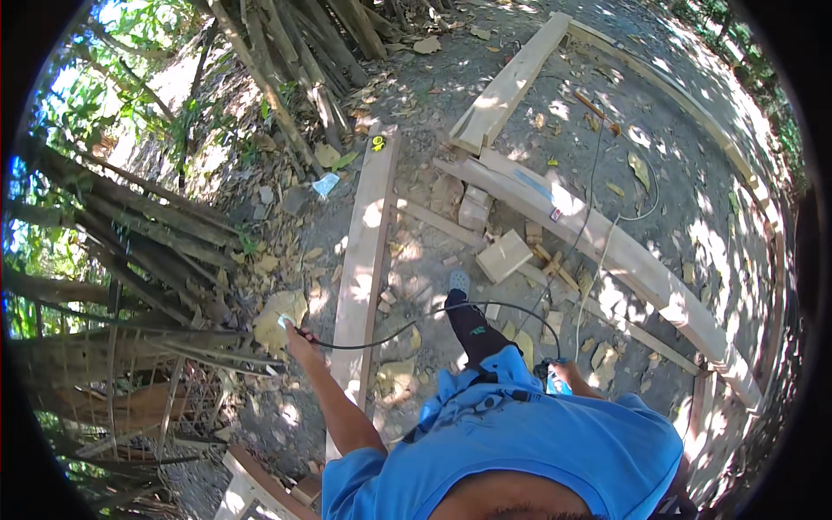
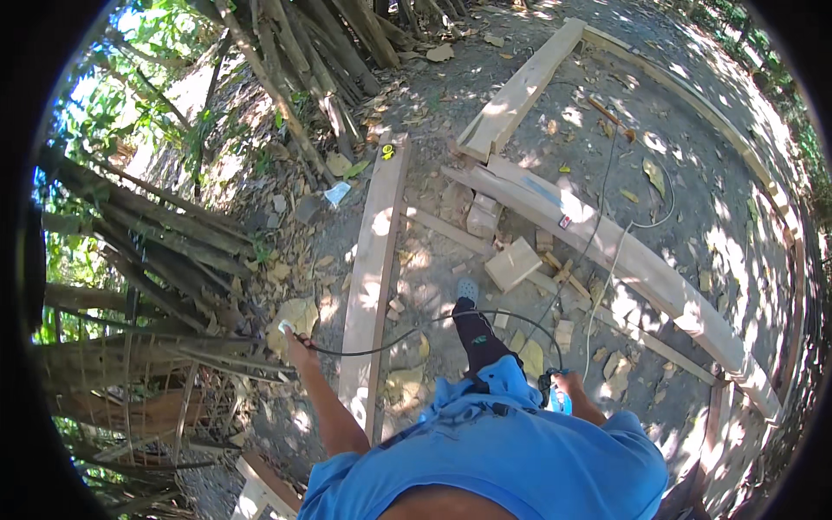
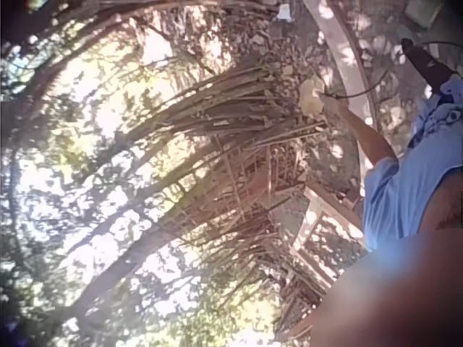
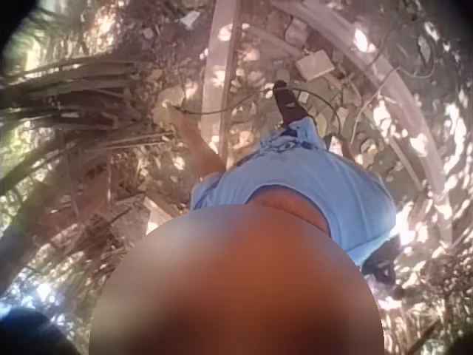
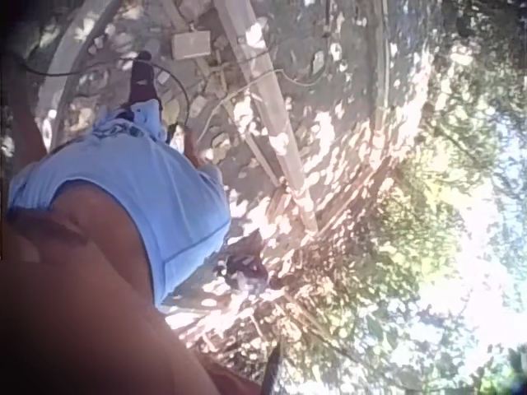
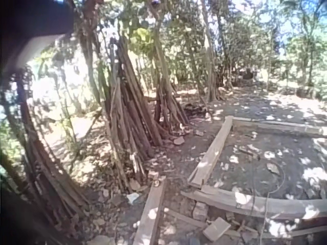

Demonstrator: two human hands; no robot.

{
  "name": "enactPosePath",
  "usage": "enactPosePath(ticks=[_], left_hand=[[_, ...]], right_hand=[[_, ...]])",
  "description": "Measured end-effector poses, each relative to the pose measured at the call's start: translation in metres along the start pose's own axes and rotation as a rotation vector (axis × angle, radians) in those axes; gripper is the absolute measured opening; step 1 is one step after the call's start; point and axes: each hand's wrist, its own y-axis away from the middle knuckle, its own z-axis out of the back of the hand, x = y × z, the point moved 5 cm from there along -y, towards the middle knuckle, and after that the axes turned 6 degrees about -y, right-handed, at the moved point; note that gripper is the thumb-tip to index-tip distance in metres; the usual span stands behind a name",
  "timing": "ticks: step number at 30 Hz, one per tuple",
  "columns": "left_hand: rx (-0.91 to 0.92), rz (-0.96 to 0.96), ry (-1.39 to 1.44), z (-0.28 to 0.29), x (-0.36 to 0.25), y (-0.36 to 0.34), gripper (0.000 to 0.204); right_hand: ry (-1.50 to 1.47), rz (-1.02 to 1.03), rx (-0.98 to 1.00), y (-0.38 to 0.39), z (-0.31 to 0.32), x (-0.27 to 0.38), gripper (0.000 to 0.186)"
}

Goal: Measuring wooden beams and using a power planer to prepare them for a frame.

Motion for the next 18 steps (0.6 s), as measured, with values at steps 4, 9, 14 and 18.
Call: enactPosePath(ticks=[4,9,14,18], left_hand=[[-0.095,0.048,-0.046,-0.081,-0.021,-0.087,0.039],[-0.188,0.181,-0.034,-0.195,-0.049,-0.146,0.042],[-0.113,0.158,0.044,-0.31,-0.058,-0.256,0.039],[-0.138,0.242,0.042,-0.435,-0.066,-0.321,0.042]], right_hand=[[0.02,0.21,0.199,-0.057,-0.032,0.134,0.025],[0.148,0.046,-0.024,-0.022,-0.007,0.381,0.037],[0.236,0.105,-0.084,-0.072,-0.006,0.544,0.046],[0.241,0.031,-0.152,-0.11,-0.021,0.624,0.047]])
